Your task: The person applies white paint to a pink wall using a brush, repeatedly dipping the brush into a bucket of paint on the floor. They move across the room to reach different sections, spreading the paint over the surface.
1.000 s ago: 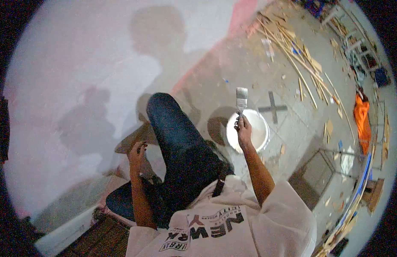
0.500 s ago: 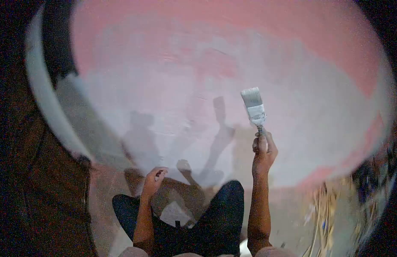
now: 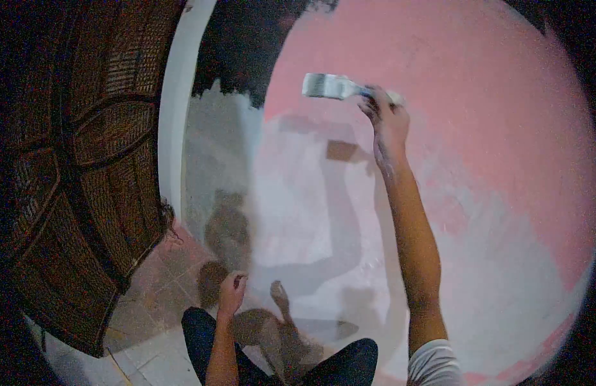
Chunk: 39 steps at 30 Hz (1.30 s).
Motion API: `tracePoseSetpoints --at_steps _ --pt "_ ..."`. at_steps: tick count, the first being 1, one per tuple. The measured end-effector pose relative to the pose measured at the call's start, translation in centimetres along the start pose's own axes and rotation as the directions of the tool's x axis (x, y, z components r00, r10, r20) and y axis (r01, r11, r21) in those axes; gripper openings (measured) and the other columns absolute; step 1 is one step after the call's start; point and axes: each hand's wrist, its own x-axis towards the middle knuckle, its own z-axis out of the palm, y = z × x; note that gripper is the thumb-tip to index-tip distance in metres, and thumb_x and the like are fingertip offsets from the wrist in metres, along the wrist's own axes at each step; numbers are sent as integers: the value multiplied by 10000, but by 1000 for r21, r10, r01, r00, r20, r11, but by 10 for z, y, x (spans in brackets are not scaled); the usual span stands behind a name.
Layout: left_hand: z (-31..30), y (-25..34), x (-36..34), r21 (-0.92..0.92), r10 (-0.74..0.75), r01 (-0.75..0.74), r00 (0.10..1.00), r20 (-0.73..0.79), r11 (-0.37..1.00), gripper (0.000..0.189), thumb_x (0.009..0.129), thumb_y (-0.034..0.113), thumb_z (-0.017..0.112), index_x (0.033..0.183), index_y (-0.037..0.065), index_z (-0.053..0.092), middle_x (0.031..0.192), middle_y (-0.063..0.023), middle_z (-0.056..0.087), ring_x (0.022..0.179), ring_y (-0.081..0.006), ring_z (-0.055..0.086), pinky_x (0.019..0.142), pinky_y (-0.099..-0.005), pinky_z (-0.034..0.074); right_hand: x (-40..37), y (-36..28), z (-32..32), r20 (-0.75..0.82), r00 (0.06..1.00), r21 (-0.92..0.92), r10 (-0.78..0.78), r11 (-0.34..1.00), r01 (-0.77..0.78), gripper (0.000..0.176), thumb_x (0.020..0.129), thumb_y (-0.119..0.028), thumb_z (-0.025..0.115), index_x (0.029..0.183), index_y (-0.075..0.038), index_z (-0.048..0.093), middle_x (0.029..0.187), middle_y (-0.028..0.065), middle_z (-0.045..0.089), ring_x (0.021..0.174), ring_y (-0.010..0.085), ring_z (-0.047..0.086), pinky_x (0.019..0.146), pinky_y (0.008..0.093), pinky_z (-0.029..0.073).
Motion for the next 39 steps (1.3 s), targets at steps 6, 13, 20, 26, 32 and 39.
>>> tracePoseSetpoints --at_steps 6,13,20,26,32,39 --pt "-15 16 10 -225 -104 97 994 -17 969 211 993 177 600 1103 28 701 1000 -143 713 867 -228 678 795 -361 532 80 33 107 847 436 -421 -304 116 900 192 976 -199 645 1075 -35 658 947 181 696 846 374 684 736 452 553" --pt "-5 1 30 -477 -228 168 971 -69 863 214 1006 149 563 1112 16 692 1021 -88 712 929 -175 660 860 -330 506 142 89 143 911 410 -412 -45 -143 900 183 983 -211 622 981 -29 604 920 205 657 844 431 648 702 508 512" --pt "-6 17 29 -588 -255 153 962 -94 794 199 1023 81 517 1087 -2 686 1055 -83 707 944 -182 656 882 -328 507 116 184 110 911 290 -185 293 -337 923 263 905 -145 620 1159 -79 618 1033 162 651 997 348 675 813 468 571" --pt "-2 5 26 -596 -268 158 958 -100 787 187 1030 80 521 1077 -5 681 1054 -85 702 958 -175 653 907 -334 520 101 183 137 904 390 -411 175 107 905 152 913 -126 634 1013 -13 653 808 154 700 802 360 709 750 466 572" --pt "5 -3 26 -630 -275 143 955 -115 764 193 1029 79 516 1068 -9 683 1065 -86 701 967 -174 656 909 -338 526 167 119 152 886 460 -441 -62 -426 790 261 909 -145 626 1159 -69 627 1051 195 670 873 395 684 711 474 571" --pt "5 4 22 -602 -252 146 963 -95 785 198 1035 88 513 1077 -8 682 1063 -82 700 979 -174 656 912 -333 525 32 222 120 903 258 -191 344 -215 958 284 915 -178 610 1176 -66 603 994 179 670 849 389 694 746 442 575"
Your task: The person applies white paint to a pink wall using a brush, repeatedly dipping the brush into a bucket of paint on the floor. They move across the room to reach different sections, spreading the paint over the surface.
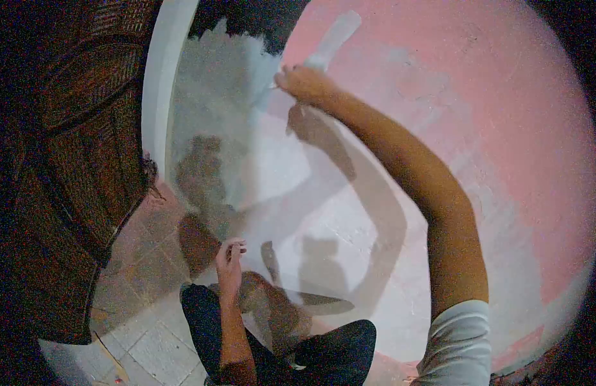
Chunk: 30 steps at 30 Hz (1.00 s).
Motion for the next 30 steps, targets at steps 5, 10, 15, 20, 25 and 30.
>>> tracePoseSetpoints --at_steps 5,10,15,20,25,30 --pt "-5 4 3 5 -15 15 1000 3 1000 177 1045 124 530 1074 14 665 1069 -80 675 1003 -178 643 910 -348 532 19 47 -13 -99 960 452 260 871 -190 168 852 -155 660 962 -40 715 884 221 716 865 401 703 781 509 557" --pt "-1 0 5 8 -15 15 1000 10 1000 192 1041 97 516 1086 -5 673 1066 -81 689 977 -173 647 902 -334 521 26 152 -71 -420 869 119 260 966 -231 132 965 -145 561 974 -41 641 892 202 646 830 413 657 700 495 533" --pt "-2 10 2 30 -16 16 1000 -9 999 198 1042 86 511 1096 -10 675 1062 -81 695 969 -172 649 905 -332 515 24 90 3 -81 981 -265 175 945 -190 307 900 -139 605 1201 -81 605 1076 175 640 914 372 683 714 483 563" --pt "-4 18 0 25 3 -3 1000 -14 1000 194 1043 85 509 1089 -10 673 1061 -84 697 971 -176 650 912 -333 512 24 -12 9 31 997 311 75 947 -81 246 919 -141 610 1144 -46 639 963 186 691 890 371 691 764 457 561" --pt "-6 21 -2 68 0 1 1000 -23 998 194 1034 83 511 1088 -7 674 1059 -92 702 964 -180 648 906 -340 509 41 86 -70 -147 949 336 279 916 -217 311 1018 -326 511 1066 -64 671 879 192 692 850 400 685 764 499 531" --pt "-4 9 -2 22 -8 8 1000 -11 1000 202 1027 71 502 1087 -13 675 1063 -94 704 957 -177 648 904 -338 506 13 149 -82 -308 932 -124 193 963 -240 260 948 -194 598 1170 -64 564 1042 171 657 913 395 680 753 498 553"
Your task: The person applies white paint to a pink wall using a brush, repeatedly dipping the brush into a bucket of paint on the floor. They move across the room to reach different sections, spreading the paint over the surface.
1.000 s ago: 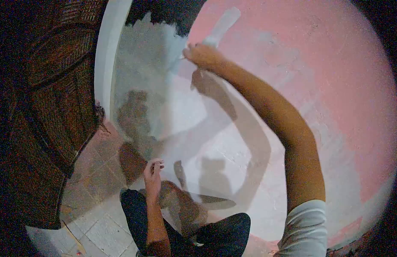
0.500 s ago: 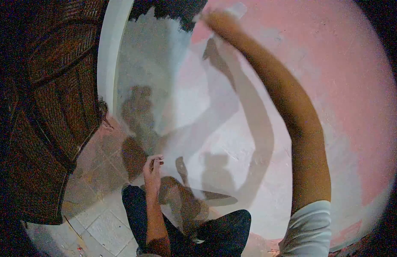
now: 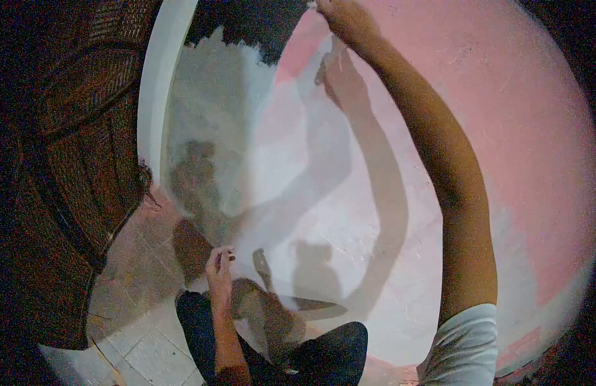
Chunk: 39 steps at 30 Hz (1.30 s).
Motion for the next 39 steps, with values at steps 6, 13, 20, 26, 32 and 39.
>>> tracePoseSetpoints --at_steps 6,13,20,26,32,39 --pt "2 4 4 -2 23 -23 1000 -4 1000 216 1036 83 501 1099 -13 684 1064 -94 705 960 -181 655 896 -335 513 -44 -140 51 265 946 502 -188 864 31 208 960 -198 586 1084 -39 635 936 191 654 901 402 665 767 510 535" --pt "4 1 4 33 16 -15 1000 -24 999 212 1035 99 518 1103 -18 681 1071 -97 708 966 -182 661 898 -324 516 24 -63 25 -55 996 98 -66 993 71 293 851 -78 666 1124 -82 559 1067 164 624 922 384 669 724 478 586" --pt "-4 4 3 58 9 -7 1000 -21 998 210 1031 110 529 1098 -6 691 1062 -89 713 961 -173 660 892 -317 511 -52 -156 87 354 906 -183 -230 934 308 347 893 -160 610 1214 -28 594 1151 206 638 940 346 686 801 426 595" --pt "-6 15 1 -2 23 -23 999 -48 1000 201 1037 113 509 1080 8 674 1041 -59 686 974 -162 644 915 -336 517 -6 -142 49 245 969 546 -42 832 -102 232 1036 -262 510 1051 -45 590 903 205 645 843 414 669 727 521 533" --pt "-7 1 5 -34 14 -16 999 -36 999 206 1032 97 521 1085 -10 689 1057 -81 712 956 -173 651 908 -329 506 7 -81 32 35 996 -23 -87 996 88 265 880 -120 617 1134 -57 569 1053 168 637 910 356 690 703 433 586" --pt "-9 21 -5 -6 21 -22 997 -74 1000 199 1030 97 518 1074 -4 684 1041 -77 702 959 -172 649 902 -330 508 -37 -146 69 213 971 471 -110 882 -4 243 964 -223 594 1091 -18 619 963 215 687 858 403 677 756 462 564"
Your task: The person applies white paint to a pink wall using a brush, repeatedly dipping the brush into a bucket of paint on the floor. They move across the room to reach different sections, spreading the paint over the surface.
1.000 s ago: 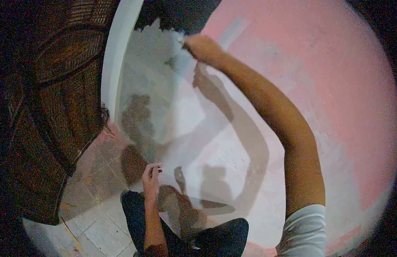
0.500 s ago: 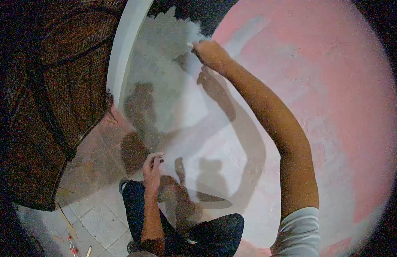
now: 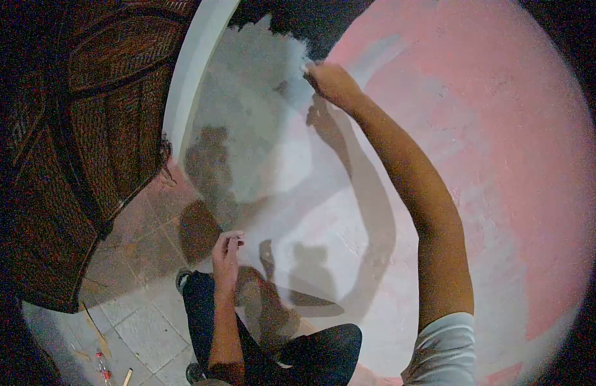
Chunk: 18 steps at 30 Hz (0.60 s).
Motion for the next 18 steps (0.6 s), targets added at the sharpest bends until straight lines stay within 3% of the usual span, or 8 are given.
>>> tracePoseSetpoints --at_steps 1,4,8,11,14,16,17,18 --pt "-2 3 0 22 -6 5 1000 11 1000 194 1036 98 516 1073 1 680 1043 -73 690 972 -171 642 916 -332 512 5 5 -14 -64 998 304 -2 952 21 256 984 -261 585 1035 -15 636 897 234 683 839 447 657 765 510 530" --pt "-1 0 1 21 -5 5 1000 30 1000 191 1041 96 512 1076 6 677 1047 -69 677 980 -170 634 926 -331 512 16 28 -47 -96 976 370 194 917 -146 253 967 -255 610 953 -6 651 892 217 695 834 419 676 748 498 525" --pt "1 7 1 40 -49 49 999 8 998 205 1030 108 519 1081 -6 682 1029 -78 709 933 -169 653 884 -319 500 24 98 -57 -179 984 -128 -20 992 -4 180 907 -205 652 952 -31 643 891 191 681 803 398 687 714 473 560" --pt "-4 3 4 -15 -13 13 1000 7 1000 204 1030 107 518 1087 -5 678 1034 -79 709 937 -173 655 890 -324 501 35 65 -85 -232 952 -523 -197 851 49 170 880 -166 656 996 -58 595 905 142 646 761 331 705 631 415 583" --pt "-2 8 2 23 -22 21 999 24 1000 201 1045 100 505 1082 0 675 1044 -70 681 961 -162 631 901 -316 500 33 40 -72 -185 980 -569 -71 821 -48 232 862 -142 671 1048 -81 547 962 113 633 848 307 713 718 366 589" --pt "-2 17 2 34 -40 39 999 28 999 204 1045 97 501 1084 -1 676 1048 -69 681 957 -161 628 902 -314 497 23 14 -29 20 1000 -633 23 774 -5 232 863 -155 653 1062 -74 566 963 117 643 818 266 718 661 367 588" --pt "-2 19 3 40 -44 43 999 26 998 205 1046 96 500 1085 -2 676 1049 -68 681 955 -160 626 902 -313 495 16 34 29 84 985 -669 -148 724 166 212 869 -176 642 1045 -70 590 934 109 645 771 237 714 593 372 581" --pt "-5 19 5 34 -40 39 999 17 999 206 1041 95 500 1090 -2 675 1051 -70 689 953 -163 634 901 -315 495 9 -5 28 96 980 -634 -176 748 197 173 870 -166 640 999 -57 604 927 111 654 751 212 706 596 372 585"
